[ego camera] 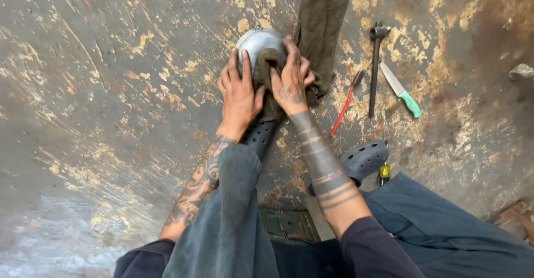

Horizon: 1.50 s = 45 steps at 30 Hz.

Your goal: The person sits on the floor and cleans a metallic mechanical part using a cloth and a small brush. They wipe the exterior, scrub with the brush, and then inspect the part by turning it over before placing it on the floor.

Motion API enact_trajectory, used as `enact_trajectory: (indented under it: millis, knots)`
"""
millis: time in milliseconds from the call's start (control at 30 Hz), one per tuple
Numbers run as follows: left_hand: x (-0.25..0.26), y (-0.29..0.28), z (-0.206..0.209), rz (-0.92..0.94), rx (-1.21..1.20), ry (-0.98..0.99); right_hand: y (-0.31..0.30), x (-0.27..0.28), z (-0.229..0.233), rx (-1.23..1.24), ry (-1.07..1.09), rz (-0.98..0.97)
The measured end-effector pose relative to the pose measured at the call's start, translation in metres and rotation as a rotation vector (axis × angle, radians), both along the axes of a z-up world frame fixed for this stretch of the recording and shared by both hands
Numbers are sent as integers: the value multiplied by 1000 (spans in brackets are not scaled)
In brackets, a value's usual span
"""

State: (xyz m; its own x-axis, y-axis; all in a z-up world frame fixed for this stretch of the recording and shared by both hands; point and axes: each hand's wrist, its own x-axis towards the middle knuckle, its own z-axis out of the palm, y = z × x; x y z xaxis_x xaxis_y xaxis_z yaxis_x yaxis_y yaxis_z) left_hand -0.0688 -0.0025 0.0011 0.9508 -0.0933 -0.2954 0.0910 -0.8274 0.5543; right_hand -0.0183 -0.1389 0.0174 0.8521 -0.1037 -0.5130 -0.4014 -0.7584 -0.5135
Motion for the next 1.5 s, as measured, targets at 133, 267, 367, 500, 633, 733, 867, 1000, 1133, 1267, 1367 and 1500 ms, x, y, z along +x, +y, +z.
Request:
enact_trajectory:
  millis: [133, 267, 367, 500, 633, 733, 867, 1000, 1133, 1267, 1367, 1500]
  knots:
    - [-9, 2, 3, 4, 28, -18, -7, -1, -57, -136, -117, 45]
    - [12, 2, 14, 52, -119, -26, -20, 22, -45, -96, -116, 9]
    - [15, 12, 25, 148, -296, 35, -16, 3, -17, 122, -354, -37]
    - [19, 26, 22, 237, -545, 84, -22, -30, -6, 625, -605, -370]
    - [25, 39, 25, 201, -587, 140, -58, -48, 4, 903, -445, -644]
    - [31, 44, 24, 82, -443, 88, -71, -45, 0, 924, -470, -741]
    - [27, 38, 16, -173, -121, -64, -81, -42, -8, 917, -512, -727]
    - [23, 24, 20, -322, 31, -203, -79, -39, -6, 878, -523, -693]
    - [30, 18, 26, -344, 47, -250, -87, -43, -15, 850, -515, -658]
    - [35, 19, 29, -328, 70, -263, -97, -52, -40, 775, -533, -503]
    - [39, 17, 28, -323, 75, -260, -96, -52, -45, 732, -543, -381]
    - [36, 16, 5, -248, 142, -158, -76, -24, -2, 584, -546, -241]
